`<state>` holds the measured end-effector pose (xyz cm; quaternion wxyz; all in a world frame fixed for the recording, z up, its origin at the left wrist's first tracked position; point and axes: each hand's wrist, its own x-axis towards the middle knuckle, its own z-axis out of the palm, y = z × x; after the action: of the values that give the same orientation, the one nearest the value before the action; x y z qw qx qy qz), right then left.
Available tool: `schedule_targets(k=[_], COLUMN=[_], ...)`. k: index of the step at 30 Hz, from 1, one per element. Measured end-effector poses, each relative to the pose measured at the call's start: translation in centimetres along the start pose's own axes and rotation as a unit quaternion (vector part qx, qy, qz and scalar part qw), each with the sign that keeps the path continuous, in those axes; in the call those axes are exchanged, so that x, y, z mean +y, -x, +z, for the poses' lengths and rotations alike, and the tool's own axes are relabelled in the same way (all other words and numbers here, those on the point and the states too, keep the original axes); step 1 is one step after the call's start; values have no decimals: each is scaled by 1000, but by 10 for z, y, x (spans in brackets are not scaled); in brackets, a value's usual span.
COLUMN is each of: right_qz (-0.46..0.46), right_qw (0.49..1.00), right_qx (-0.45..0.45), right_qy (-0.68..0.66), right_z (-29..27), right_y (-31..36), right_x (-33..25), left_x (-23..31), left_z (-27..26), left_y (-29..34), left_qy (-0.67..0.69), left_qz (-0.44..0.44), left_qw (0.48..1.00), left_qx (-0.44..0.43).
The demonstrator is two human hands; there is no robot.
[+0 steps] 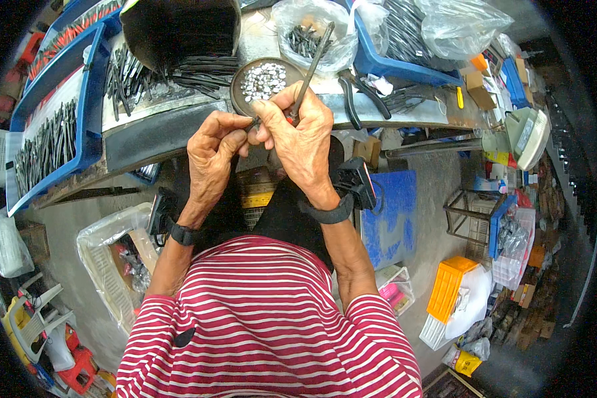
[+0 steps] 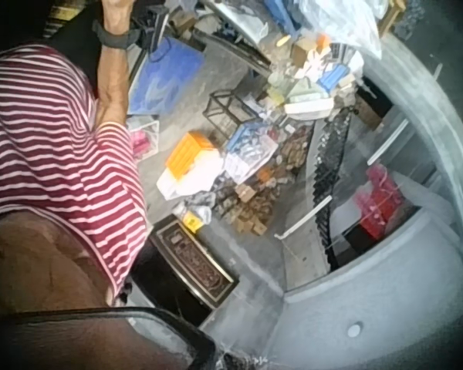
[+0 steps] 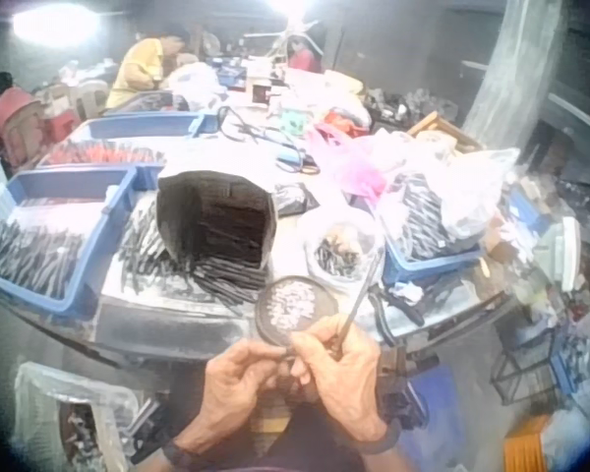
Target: The person assembles small metal components by fitting pieces together and inserting small pins into them using a handheld tool.
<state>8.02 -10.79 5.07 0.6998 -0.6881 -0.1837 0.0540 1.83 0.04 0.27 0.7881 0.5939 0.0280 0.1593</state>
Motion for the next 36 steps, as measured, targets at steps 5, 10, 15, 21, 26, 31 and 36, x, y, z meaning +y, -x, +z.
schedule_targets(k=[5,10,15,21,26,31,36], right_qz=[12,26,6,-173,-300,-273,-335], right_qw=[1000,993,965,972,943,953,935], right_qx=[0,-30,-63,-62,-93,-116,-105], right_qy=[16,-113,-253,-148,-108,-56,-46], right_z=[7,8,-7,8,22,28,25], right_y=[0,-5,-21,-27,-31,-25,-25], right_x=[-6,-22,-34,-54,-59,-49,-66], left_x=[3,0,-2,-7,-10,-6,-9], left_z=[-4,-14,-22,-26,-24,-23,-24], left_y=[-3,-9,-15,-17,-16,-15,-16], left_qy=[35,180,225,239,228,218,238], left_qz=[6,25,46,72,74,53,53], left_qw=[999,983,973,968,971,974,970], left_qx=[6,-7,-14,-12,2,8,11])
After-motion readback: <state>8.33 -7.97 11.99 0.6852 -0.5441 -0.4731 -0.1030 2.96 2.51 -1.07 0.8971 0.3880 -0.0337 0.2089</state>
